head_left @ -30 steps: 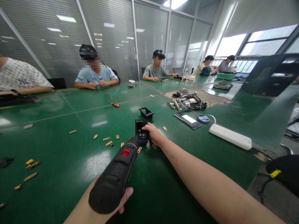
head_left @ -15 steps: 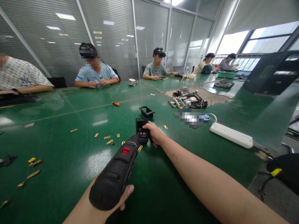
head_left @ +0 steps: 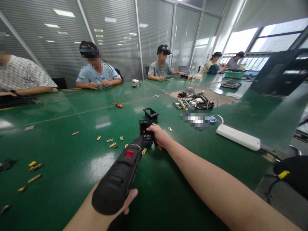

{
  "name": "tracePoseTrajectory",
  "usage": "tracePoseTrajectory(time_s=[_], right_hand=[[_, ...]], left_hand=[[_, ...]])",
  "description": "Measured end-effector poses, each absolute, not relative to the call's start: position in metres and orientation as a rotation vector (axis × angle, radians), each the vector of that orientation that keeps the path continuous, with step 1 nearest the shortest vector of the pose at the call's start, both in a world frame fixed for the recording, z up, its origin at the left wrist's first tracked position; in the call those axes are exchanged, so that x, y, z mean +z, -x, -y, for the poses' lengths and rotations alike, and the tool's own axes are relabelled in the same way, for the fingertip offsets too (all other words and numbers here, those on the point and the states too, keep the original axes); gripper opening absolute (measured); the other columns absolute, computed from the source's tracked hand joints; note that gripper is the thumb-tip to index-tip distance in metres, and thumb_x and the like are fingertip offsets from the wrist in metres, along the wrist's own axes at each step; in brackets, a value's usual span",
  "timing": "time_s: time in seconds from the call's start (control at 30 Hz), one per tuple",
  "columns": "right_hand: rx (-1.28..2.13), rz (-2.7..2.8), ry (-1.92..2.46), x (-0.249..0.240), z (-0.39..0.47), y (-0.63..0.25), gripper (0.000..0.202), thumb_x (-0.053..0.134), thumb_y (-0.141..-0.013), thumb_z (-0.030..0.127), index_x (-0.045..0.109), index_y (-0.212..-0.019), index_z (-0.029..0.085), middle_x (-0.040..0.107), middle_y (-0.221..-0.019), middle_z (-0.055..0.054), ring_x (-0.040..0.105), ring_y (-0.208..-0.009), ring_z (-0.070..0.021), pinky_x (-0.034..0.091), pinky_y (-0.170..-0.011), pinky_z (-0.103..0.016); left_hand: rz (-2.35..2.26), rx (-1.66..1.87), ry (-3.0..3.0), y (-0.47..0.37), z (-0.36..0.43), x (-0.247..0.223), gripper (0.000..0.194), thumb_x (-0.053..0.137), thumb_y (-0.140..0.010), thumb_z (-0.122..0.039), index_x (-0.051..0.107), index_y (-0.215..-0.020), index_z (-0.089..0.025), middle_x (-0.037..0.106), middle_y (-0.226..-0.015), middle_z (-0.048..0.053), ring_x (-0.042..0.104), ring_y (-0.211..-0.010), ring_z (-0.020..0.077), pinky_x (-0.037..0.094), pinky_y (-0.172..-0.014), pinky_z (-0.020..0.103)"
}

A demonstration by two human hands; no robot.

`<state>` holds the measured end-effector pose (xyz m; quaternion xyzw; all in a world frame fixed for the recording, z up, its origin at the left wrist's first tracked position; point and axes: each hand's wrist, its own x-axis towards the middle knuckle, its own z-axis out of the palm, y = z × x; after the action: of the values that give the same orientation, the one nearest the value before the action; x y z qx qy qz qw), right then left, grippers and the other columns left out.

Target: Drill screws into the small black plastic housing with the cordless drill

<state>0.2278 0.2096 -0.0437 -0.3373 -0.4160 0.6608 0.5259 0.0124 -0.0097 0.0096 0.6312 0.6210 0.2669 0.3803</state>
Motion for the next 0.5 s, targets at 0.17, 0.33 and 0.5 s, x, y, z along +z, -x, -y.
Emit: tracePoseTrajectory(time_s=[0.17,0.33,0.5], right_hand=[[1.58,0.99,0.81,-0.0435,-0.2096,-0.2279,0.036,0.073,-0.062,0.036,0.066,-0.095,0.022,0.068,-0.079,0.001,0.063,-0.081,-0.0221,0.05,-0.076,-0.035],[1.582,0.986,0.818,-0.0423,-0.209,-0.227,0.037,0.073,-0.061,0.037,0.067,-0.094,0.021,0.068,-0.08,0.001,0.061,-0.079,-0.0207,0.05,-0.076,-0.035],[1.581,0.989,0.815,-0.0424,-0.2088,-0.2279,0.035,0.073,-0.063,0.036,0.066,-0.095,0.022,0.069,-0.08,0.001,0.064,-0.081,-0.022,0.051,-0.075,-0.035]], left_hand=[[-1.575,0.689,-1.592,-0.0105,0.0109,0.0094,0.028,0.078,-0.085,-0.051,0.07,-0.083,-0.024,0.077,-0.055,-0.003,0.078,-0.044,0.0254,0.064,-0.048,0.033],[-1.56,0.712,-1.554,-0.01,0.0103,0.0087,0.024,0.083,-0.083,-0.046,0.07,-0.085,-0.025,0.077,-0.06,-0.004,0.076,-0.043,0.0214,0.061,-0.045,0.029],[-1.552,0.702,-1.557,-0.0118,0.0101,0.0172,0.025,0.084,-0.083,-0.046,0.074,-0.091,-0.025,0.08,-0.063,-0.004,0.076,-0.043,0.0214,0.063,-0.046,0.031]])
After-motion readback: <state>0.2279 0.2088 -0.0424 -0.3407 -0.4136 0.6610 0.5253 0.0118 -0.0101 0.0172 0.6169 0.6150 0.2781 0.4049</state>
